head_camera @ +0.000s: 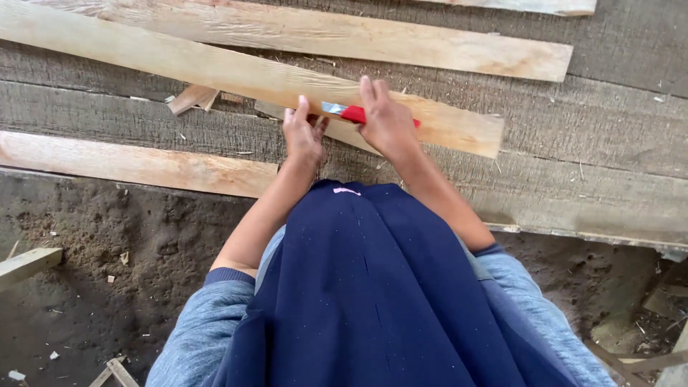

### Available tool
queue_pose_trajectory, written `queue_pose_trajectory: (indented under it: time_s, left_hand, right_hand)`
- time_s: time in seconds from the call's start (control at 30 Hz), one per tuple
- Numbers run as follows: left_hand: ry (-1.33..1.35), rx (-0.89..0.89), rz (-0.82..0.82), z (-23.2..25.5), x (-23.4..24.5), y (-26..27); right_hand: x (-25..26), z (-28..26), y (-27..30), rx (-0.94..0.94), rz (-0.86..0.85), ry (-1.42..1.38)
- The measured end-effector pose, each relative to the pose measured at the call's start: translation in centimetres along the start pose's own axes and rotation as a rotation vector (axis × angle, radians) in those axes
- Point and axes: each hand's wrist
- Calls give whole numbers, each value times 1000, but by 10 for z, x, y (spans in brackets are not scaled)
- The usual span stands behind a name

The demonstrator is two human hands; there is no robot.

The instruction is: The person uses a utility knife to cut a long wooden plank into smaller pieces. They repeatedly score the wood along a straight line and then snap off the cut sections, placing them aside on the work surface.

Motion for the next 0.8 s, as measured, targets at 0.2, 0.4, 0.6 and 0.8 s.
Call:
queue_pose_trajectory:
  time_s: [0.2, 0.4, 0.6, 0.8]
  left_hand:
    - [-75, 200, 6, 21, -26, 43]
    - [66, 100, -171, -26, 8, -59]
    - [-69, 140, -220, 9, -6, -40]
    - [-93, 116, -226, 12, -7, -38]
  right_hand:
    - [-3, -23, 2, -116, -112, 167]
    - [-98, 37, 16, 80, 301, -25]
    - [-86, 24, 39, -154, 94, -77]
    - [-120, 64, 10, -220, 147, -85]
Point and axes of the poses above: each hand's wrist, its own y-axis away from the middle knuckle, its own x-axis out of the back of the hand, z = x × y, and after that the axes turned 3 degrees about -y, right-handed
